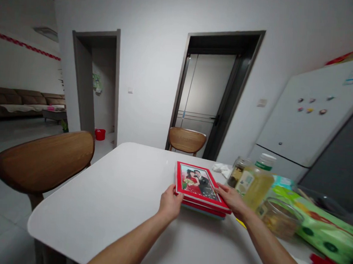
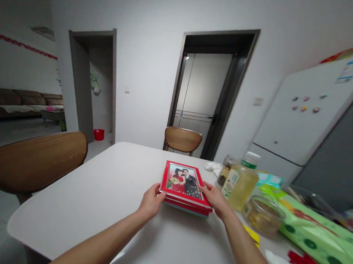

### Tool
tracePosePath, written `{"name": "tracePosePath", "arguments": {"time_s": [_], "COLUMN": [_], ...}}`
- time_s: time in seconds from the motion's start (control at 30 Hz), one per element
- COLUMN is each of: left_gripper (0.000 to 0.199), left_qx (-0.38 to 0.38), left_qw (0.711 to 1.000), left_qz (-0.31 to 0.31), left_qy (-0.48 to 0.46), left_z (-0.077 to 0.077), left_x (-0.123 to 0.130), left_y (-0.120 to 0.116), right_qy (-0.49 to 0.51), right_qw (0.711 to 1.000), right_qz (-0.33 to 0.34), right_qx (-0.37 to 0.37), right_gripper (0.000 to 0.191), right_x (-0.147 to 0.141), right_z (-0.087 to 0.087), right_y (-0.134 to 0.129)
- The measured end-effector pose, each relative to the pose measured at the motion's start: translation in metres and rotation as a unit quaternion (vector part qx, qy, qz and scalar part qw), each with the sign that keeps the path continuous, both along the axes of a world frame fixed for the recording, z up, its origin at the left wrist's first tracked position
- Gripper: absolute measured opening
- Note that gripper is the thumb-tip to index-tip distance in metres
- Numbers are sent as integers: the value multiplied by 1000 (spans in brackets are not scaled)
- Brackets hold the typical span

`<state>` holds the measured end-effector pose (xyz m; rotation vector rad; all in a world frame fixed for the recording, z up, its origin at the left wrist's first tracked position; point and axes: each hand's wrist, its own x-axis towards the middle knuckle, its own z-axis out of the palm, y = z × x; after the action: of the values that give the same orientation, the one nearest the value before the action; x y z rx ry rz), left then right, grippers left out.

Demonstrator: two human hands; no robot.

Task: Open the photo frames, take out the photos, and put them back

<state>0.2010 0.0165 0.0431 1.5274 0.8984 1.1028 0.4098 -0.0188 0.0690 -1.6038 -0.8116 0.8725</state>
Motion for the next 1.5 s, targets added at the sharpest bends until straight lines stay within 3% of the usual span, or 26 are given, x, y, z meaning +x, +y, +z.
{"name": "tracePosePath", "arguments": {"time_s": [0.17,0.3,0.43,0.57,0.67,0.93,1.17,1.37,1.43,1.5], "left_gripper": [27,33,39,47,47,46,48,50,49,52], "left_qx": [20,23,3,-11,-19,-39,-55,-86,-89,-77], "left_qw": [997,996,994,994,993,985,982,978,978,981], "left_qz": [23,3,-12,0,25,119,153,183,188,175], "left_qy": [65,89,105,112,115,123,101,42,12,-21], "left_z": [-14,-20,-27,-31,-31,-21,-19,-27,-20,-1], "left_x": [6,9,7,-8,-30,-101,-120,-134,-138,-136], "left_y": [3,6,11,17,27,66,84,81,73,59], "right_qy": [-20,-41,-31,-20,-10,9,-25,-110,-134,-125], "right_qw": [999,997,999,1000,999,991,992,985,978,976], "right_qz": [-29,-72,-34,6,30,96,76,-70,-95,-63], "right_qx": [10,-2,-25,0,27,88,93,112,129,169], "right_gripper": [57,50,36,31,31,35,39,57,60,63], "right_x": [16,20,8,-19,-43,-113,-137,-131,-139,-158], "right_z": [-23,-35,-40,-40,-42,-56,-52,-46,-36,-16], "right_y": [17,12,-7,-11,5,78,106,94,82,66]}}
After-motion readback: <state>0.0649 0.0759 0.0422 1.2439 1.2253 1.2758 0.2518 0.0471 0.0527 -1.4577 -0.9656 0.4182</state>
